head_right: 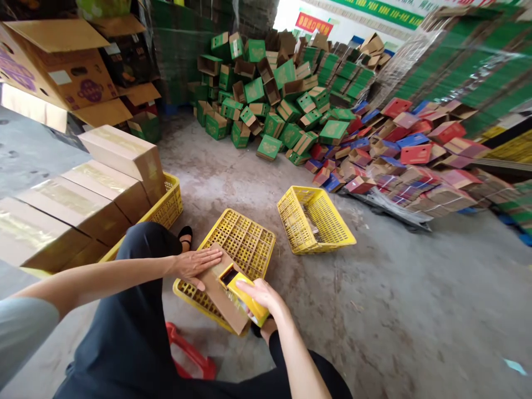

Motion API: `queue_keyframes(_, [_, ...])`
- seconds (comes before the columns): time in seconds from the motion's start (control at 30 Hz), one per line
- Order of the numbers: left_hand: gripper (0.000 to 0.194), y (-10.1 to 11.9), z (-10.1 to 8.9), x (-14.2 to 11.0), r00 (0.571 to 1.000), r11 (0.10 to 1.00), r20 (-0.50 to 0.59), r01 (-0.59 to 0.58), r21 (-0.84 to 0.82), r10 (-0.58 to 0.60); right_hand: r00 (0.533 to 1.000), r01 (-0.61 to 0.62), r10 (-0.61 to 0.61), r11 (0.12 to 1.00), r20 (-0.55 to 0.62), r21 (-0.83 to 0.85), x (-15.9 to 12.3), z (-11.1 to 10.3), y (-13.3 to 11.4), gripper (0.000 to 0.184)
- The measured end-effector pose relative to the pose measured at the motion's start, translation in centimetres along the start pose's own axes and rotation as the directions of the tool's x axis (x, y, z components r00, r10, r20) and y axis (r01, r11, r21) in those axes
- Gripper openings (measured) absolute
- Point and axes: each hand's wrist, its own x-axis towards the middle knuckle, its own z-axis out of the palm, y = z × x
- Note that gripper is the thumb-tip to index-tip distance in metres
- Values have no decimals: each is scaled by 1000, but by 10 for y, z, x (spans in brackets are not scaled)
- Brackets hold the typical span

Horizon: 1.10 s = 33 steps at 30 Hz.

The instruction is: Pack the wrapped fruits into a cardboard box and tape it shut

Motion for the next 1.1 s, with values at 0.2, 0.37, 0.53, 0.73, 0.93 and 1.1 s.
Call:
queue_keyframes(0.2, [104,30,25,15,1000,999,24,-11,50,9,1000,6,-5,1000,-24,29,1,4,-2,41])
queue_keyframes(0.37, [108,32,35,22,999,995,35,-27,100,24,1000,0,0,1000,-24,15,3,6,-2,41])
queue_keyframes(0.53, [109,27,34,21,997,990,78,-28,136,17,1000,10,-10,1000,11,-9,1,2,5,47])
queue_keyframes(0.73, [104,28,32,21,997,993,77,-30,115,21,1000,-23,23,1000,5,6,-18,-3,23,49])
queue_keyframes(0.93, [108,43,29,28,991,991,135,-24,129,6,999,-39,40,999,-31,22,-18,0,33,48])
queue_keyframes(1.1, [108,57,42,37,992,986,89,-104,133,92,999,-22,22,1000,-31,-1,-15,0,36,49])
